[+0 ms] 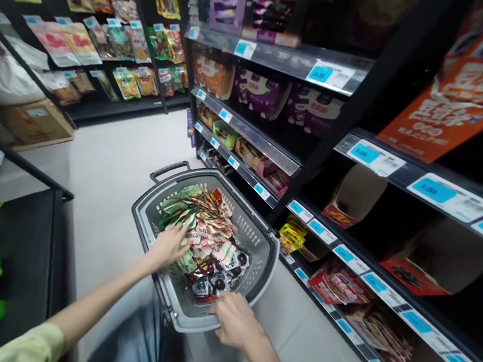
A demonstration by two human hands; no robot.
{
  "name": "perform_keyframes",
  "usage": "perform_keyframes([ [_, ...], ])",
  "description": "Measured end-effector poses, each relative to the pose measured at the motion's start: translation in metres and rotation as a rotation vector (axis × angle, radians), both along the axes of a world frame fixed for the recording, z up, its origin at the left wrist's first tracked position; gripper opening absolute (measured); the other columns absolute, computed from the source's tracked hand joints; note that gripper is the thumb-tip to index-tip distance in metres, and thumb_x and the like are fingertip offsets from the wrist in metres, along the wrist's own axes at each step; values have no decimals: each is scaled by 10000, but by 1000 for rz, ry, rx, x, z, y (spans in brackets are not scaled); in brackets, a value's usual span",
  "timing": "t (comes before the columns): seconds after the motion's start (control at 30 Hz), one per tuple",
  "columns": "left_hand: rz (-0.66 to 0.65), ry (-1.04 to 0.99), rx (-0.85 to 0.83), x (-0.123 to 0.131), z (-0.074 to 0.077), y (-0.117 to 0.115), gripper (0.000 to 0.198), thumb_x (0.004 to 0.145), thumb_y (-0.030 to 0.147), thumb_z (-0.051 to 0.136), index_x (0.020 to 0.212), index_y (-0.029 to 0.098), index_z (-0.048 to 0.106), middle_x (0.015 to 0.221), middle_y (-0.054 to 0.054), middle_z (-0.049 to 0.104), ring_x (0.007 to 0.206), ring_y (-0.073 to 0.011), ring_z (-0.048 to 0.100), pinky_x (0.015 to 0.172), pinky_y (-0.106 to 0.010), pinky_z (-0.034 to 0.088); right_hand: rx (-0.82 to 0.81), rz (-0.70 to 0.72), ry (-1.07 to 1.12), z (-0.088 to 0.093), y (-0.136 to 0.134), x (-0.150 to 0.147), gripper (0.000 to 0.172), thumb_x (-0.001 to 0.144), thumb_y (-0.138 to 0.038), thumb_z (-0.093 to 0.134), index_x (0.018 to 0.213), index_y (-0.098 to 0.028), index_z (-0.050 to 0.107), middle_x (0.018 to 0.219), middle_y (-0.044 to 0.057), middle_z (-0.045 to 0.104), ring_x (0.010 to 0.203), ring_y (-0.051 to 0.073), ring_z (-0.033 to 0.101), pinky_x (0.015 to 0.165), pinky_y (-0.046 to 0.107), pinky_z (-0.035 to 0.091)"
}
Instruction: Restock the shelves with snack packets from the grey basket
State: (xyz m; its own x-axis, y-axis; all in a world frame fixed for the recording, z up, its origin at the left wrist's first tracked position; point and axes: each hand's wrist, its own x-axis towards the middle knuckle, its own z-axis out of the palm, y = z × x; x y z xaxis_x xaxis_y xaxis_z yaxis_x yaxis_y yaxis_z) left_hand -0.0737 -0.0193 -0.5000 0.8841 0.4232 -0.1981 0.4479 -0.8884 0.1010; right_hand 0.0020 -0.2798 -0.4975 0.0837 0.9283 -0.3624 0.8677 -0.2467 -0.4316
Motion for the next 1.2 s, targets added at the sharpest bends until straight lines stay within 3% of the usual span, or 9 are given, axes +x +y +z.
perform_keyframes([
  [0.13,140,124,85,44,-22,45,658,837,457,653,1352,109,438,1338,-255,454,1169,-388,532,840,-451,524,-48,-51,33,6,17,-8,404,688,-445,701,1016,-214,747,1001,113,716,1000,295,649,826,331,440],
  [0.33,113,110,56,63,-52,64,681,825,310,689,1421,164,396,1317,-235,471,1115,-347,598,846,-422,537,-66,-37,85,1,27,-8,461,627,-496,753,1013,-245,774,992,85,748,997,290,669,855,322,461],
  [0.47,94,104,51,64,-57,77,540,846,190,614,1367,166,470,1285,-222,520,1067,-308,637,862,-384,527,-77,-4,150,-7,37,-4,555,576,-547,780,1067,-288,771,1007,39,763,971,280,688,850,321,473],
  [0.57,71,104,61,65,-51,84,414,869,98,504,1279,140,550,1177,-198,608,1072,-288,642,899,-373,509,-87,43,187,-5,43,-5,555,595,-558,761,1089,-307,767,995,22,771,938,262,703,823,305,479],
  [0.8,53,63,124,48,-8,85,317,833,99,500,1114,113,646,1092,-193,670,1040,-301,650,837,-353,501,-34,5,189,5,30,-9,475,659,-536,753,1065,-290,771,943,37,779,925,266,719,781,294,495],
  [0.9,49,-3,149,39,27,85,338,798,100,509,1105,128,649,1042,-183,682,994,-309,658,790,-349,488,-21,-50,309,7,21,-2,566,643,-589,775,1119,-283,752,1011,40,773,964,277,713,843,317,506],
  [1.0,-9,-100,146,38,73,83,310,803,87,470,1043,163,652,919,-131,695,896,-261,665,757,-316,464,47,-238,535,8,16,9,748,689,-649,743,1309,-244,643,1190,82,721,1090,278,672,945,350,502],
  [1.1,-195,-305,-86,49,108,76,168,861,165,478,897,173,643,769,-50,665,733,-182,620,711,-274,441,309,-591,658,12,19,23,859,779,-637,677,1476,-195,439,1414,144,572,1261,279,575,1061,415,450],
  [1.2,-352,-409,-610,76,106,56,207,871,354,587,825,155,623,755,-20,654,694,-152,590,677,-254,453,667,-977,728,26,24,40,925,763,-635,699,1508,-225,337,1552,145,409,1366,293,480,1102,471,423],
])
